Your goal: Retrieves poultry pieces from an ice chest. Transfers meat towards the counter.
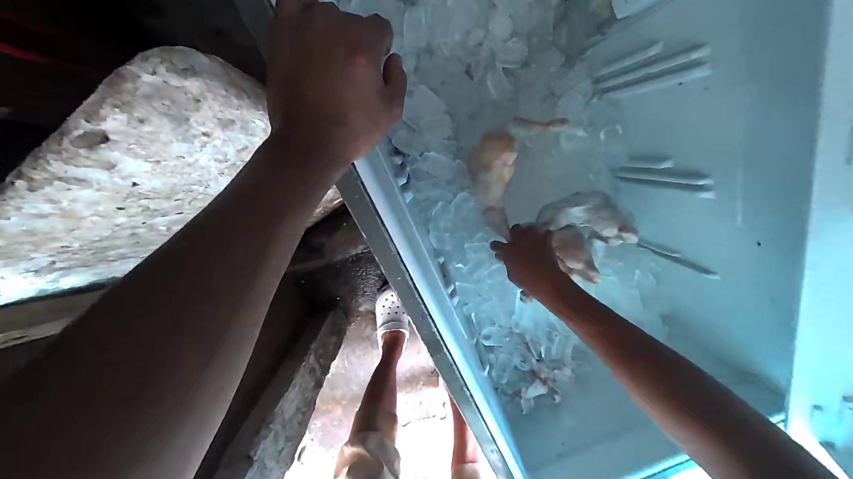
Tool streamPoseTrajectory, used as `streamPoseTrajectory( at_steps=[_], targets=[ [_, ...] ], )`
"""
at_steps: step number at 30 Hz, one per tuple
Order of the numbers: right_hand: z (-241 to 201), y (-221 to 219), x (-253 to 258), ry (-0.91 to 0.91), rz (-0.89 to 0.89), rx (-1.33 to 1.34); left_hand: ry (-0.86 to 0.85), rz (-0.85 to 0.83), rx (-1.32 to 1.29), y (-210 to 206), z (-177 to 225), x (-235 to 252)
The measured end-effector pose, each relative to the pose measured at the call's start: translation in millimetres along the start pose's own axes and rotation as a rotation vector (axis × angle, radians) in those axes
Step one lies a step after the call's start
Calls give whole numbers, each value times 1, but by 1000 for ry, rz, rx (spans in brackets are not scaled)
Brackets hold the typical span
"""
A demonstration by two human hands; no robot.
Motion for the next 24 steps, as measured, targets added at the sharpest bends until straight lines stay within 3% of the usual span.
streamPoseTrajectory(
  at_steps=[6,11,14,19,24],
  targets=[
    [29,-9,-15,85,185,76,6,-20,22,3,4,2],
    [60,52,-59,87,387,146,-11,-19,17,2,3,-1],
    [77,86,-118,119,414,205,-43,90,-193,9,9,-17],
    [51,112,-271,60,635,425,187,151,-716,24,82,-153],
    [8,91,-440,-78,1016,883,700,21,-1197,48,149,-315]
  ],
)
Point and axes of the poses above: each hand's wrist, its own x-axis towards the middle knuckle, its own y-axis out of the back of the hand, z = x × y, the point moved 4 cm from there along x, towards the middle knuckle, and after that the axes turned 3 degrees about z, right-handed, at the moved point
